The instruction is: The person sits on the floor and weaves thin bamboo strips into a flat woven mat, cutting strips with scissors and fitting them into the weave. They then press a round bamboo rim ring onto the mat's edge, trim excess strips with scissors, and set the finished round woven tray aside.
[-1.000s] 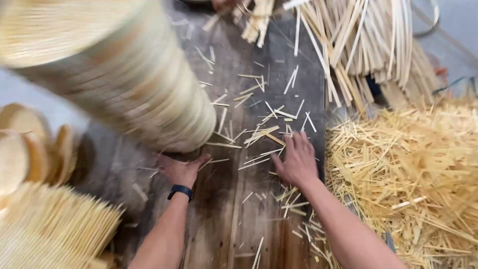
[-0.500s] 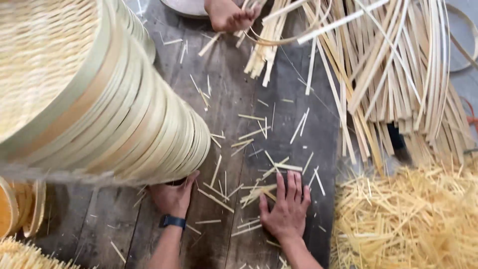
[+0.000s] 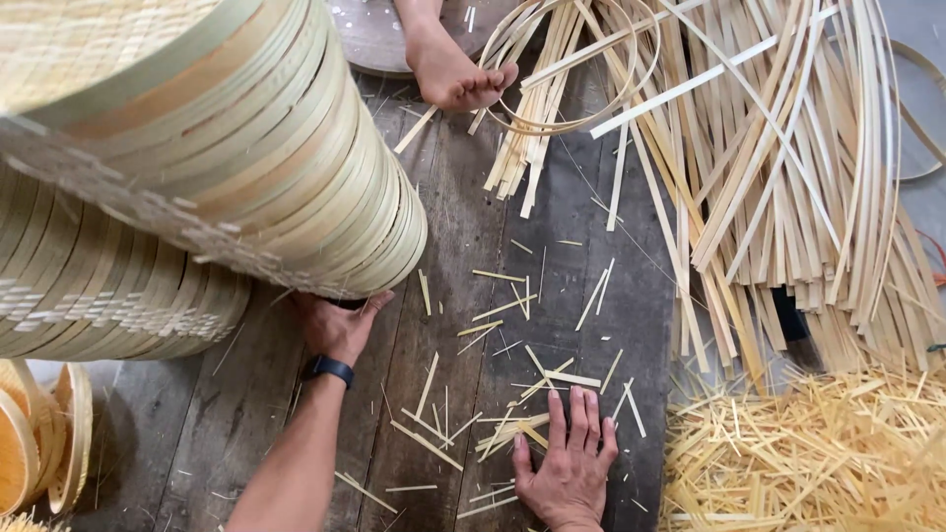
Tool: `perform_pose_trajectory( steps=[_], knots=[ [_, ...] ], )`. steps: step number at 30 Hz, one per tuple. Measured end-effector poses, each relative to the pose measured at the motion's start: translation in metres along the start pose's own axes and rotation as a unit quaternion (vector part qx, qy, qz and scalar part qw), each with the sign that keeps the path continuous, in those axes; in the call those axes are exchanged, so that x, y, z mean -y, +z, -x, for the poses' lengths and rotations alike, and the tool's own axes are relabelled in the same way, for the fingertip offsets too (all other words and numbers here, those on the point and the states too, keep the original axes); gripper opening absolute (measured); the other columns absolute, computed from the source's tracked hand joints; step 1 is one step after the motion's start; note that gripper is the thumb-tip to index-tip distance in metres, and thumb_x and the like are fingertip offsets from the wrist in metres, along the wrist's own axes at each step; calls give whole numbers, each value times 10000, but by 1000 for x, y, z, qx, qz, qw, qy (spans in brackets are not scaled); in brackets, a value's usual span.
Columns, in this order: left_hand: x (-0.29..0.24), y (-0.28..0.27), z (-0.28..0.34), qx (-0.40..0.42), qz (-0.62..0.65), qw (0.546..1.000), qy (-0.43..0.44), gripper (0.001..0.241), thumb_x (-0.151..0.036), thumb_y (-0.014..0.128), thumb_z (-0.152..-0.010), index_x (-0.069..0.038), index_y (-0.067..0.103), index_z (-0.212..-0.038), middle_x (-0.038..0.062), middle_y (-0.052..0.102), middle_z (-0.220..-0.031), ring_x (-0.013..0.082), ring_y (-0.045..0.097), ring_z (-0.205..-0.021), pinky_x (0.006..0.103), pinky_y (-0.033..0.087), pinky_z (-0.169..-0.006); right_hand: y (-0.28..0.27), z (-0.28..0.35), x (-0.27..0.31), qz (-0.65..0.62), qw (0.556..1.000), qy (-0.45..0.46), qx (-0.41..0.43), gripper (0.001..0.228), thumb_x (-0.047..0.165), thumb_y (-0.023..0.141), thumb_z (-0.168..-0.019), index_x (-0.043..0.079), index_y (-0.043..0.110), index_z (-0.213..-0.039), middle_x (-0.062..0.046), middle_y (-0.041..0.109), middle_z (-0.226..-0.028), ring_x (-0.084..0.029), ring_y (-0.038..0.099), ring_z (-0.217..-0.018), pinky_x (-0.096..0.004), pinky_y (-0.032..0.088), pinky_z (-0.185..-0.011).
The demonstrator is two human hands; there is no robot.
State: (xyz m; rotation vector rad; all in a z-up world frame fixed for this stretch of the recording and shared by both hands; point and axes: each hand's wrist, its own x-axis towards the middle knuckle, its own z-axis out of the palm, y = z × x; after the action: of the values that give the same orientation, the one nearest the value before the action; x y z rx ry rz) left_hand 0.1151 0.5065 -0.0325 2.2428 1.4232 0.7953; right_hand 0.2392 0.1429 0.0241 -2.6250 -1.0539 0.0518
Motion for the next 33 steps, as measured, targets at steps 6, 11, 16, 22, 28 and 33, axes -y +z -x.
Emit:
perform_pose_trajectory(
  steps=[6, 11, 16, 22, 28, 33],
  knots=[
    [-33, -15, -37, 50, 131, 990, -6, 1260, -571, 966, -553, 66, 367, -1461, 235, 526, -1461, 397, 525, -1350, 493, 383, -1185, -2, -1, 4, -18, 999, -6, -47, 761, 499, 601, -803, 64, 475, -1414, -199, 395, -1519, -344, 304, -1470, -579, 175, -1177],
    [-23, -2, -60, 47, -6, 999, 3, 1251, -590, 993, -499, 32, 418, -1419, 249, 492, -1432, 425, 465, -1337, 513, 355, -1149, 4, -2, 2, -19, 997, -21, -66, 772, 491, 610, -787, 46, 480, -1405, -222, 415, -1494, -359, 328, -1456, -592, 188, -1172],
    [-33, -2, -75, 99, -54, 993, -32, 1317, -648, 962, -513, 33, 370, -1473, 263, 443, -1470, 421, 410, -1374, 531, 327, -1168, 3, 1, 1, -8, 998, -10, -54, 780, 483, 620, -779, 38, 481, -1405, -230, 421, -1483, -360, 326, -1451, -600, 189, -1169],
    [-37, 3, -86, 79, -7, 997, -14, 1416, -630, 978, -537, 57, 250, -1538, 285, 348, -1553, 441, 311, -1442, 521, 254, -1198, 1, 0, 2, -10, 999, -2, -46, 771, 476, 626, -790, 45, 479, -1412, -216, 418, -1495, -349, 314, -1463, -594, 184, -1182],
    [-47, 1, -89, 82, 36, 994, -61, 1479, -592, 979, -457, 45, 204, -1543, 246, 343, -1561, 416, 303, -1441, 500, 250, -1207, 3, 0, 0, -9, 999, -13, -46, 790, 475, 629, -772, 43, 466, -1413, -222, 403, -1490, -355, 303, -1456, -596, 169, -1174],
    [-50, -1, -89, 92, 10, 994, -49, 1480, -622, 986, -462, 27, 219, -1548, 267, 316, -1582, 419, 285, -1471, 513, 209, -1235, 1, 1, 4, 3, 999, -3, -40, 778, 470, 640, -772, 50, 479, -1407, -214, 415, -1494, -345, 311, -1466, -593, 177, -1186]
  ],
)
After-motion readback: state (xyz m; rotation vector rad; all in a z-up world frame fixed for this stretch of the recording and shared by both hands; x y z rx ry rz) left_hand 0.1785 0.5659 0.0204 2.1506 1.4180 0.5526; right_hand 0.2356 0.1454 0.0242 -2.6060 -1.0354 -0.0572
